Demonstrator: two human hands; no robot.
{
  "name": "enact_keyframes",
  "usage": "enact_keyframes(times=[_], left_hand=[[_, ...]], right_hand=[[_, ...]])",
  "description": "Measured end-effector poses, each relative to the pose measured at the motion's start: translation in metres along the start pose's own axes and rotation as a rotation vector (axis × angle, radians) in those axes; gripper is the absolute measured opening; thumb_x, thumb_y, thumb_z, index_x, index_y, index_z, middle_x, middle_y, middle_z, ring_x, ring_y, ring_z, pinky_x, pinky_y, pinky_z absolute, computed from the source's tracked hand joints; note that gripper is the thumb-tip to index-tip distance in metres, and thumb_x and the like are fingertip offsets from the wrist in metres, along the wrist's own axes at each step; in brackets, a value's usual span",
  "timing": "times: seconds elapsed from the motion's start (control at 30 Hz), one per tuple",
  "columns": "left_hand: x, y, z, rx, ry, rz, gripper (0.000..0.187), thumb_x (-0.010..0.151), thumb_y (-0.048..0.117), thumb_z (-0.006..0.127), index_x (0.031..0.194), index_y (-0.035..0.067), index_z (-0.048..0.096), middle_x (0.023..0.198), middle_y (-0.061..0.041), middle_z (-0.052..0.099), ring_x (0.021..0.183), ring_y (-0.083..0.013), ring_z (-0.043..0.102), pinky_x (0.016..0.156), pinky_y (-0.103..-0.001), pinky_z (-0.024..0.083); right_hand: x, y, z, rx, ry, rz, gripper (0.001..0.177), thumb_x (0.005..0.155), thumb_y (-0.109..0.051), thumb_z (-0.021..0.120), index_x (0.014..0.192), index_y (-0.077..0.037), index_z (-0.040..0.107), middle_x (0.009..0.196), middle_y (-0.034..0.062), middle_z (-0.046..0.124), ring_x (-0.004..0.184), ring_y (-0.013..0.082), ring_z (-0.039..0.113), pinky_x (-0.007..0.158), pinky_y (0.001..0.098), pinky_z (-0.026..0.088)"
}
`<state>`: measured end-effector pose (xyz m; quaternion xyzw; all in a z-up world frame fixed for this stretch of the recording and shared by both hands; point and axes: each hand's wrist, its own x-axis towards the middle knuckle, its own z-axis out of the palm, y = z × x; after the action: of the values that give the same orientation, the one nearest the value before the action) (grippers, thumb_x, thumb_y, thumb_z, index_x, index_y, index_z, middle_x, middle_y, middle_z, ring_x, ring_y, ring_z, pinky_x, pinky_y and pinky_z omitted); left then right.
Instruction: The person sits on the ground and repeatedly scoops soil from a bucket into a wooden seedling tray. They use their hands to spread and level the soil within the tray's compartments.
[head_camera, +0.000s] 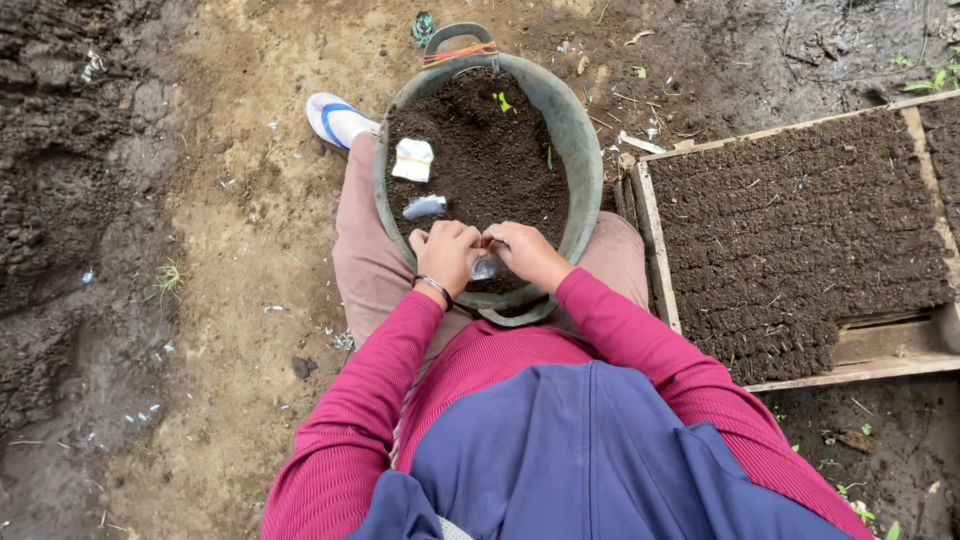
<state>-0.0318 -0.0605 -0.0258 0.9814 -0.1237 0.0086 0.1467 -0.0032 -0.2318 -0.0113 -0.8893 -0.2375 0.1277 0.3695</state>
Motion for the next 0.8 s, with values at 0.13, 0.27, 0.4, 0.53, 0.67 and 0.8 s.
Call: enact_keyframes(times=[0.13,0.27,0.4,0.53,0.67,0.8], left_hand=[[0.005,-0.010,-0.011,-0.090,-0.026,0.095,0.018,0.084,0.048,0.050,0.082,0.029,0.049,0.081,0.011,0.049,0.089,-0.0083,0.050,0.085,-0.038,0.028],[0.009,-0.016,-0.028,0.214,-0.373,0.005,0.020,0.085,0.049,0.050,0.092,0.034,0.062,0.099,0.007,0.052,0.094,-0.0200,0.054,0.078,-0.041,0.032],[0.009,-0.021,-0.003,0.255,0.325,-0.050,0.017,0.072,0.029,0.061,0.057,0.024,0.058,0.072,0.005,0.058,0.061,-0.0230,0.060,0.061,-0.041,0.039],[0.006,-0.035,0.026,0.085,0.309,-0.100,0.010,0.069,0.026,0.064,0.064,0.022,0.056,0.069,0.001,0.054,0.056,-0.0259,0.061,0.052,-0.038,0.048],[0.008,-0.042,0.006,-0.197,0.244,-0.242,0.013,0.075,0.022,0.057,0.074,0.034,0.063,0.082,0.014,0.061,0.083,-0.0099,0.064,0.074,-0.024,0.051],[0.016,-0.025,-0.017,-0.328,0.370,-0.177,0.018,0.072,0.016,0.059,0.083,0.029,0.066,0.091,0.014,0.064,0.094,-0.0095,0.063,0.080,-0.023,0.051]], right_hand=[[0.007,0.002,-0.011,-0.094,-0.304,0.098,0.018,0.072,-0.031,0.073,0.088,-0.025,0.066,0.120,0.0033,0.045,0.114,0.0308,0.045,0.092,0.0436,0.044],[0.009,-0.022,-0.018,-0.645,-0.076,-0.165,0.015,0.071,-0.033,0.069,0.085,-0.030,0.066,0.117,0.0000,0.046,0.103,0.0250,0.045,0.075,0.0377,0.045],[0.014,-0.042,-0.003,-0.590,0.317,-0.537,0.013,0.087,-0.017,0.050,0.078,-0.016,0.059,0.099,0.0071,0.052,0.089,0.0253,0.049,0.066,0.0353,0.038],[0.026,-0.036,-0.005,-0.641,0.125,-0.377,0.014,0.085,-0.020,0.051,0.085,-0.023,0.064,0.088,0.0005,0.055,0.084,0.0209,0.048,0.067,0.0348,0.036],[0.050,0.027,-0.005,-0.006,-0.205,0.215,0.037,0.083,-0.020,0.055,0.120,-0.020,0.058,0.129,0.0138,0.048,0.121,0.0343,0.043,0.104,0.0451,0.033],[0.038,0.060,0.048,-0.207,-0.267,0.078,0.063,0.084,-0.057,0.053,0.123,-0.007,0.054,0.129,0.0192,0.049,0.125,0.0369,0.044,0.108,0.0462,0.032]])
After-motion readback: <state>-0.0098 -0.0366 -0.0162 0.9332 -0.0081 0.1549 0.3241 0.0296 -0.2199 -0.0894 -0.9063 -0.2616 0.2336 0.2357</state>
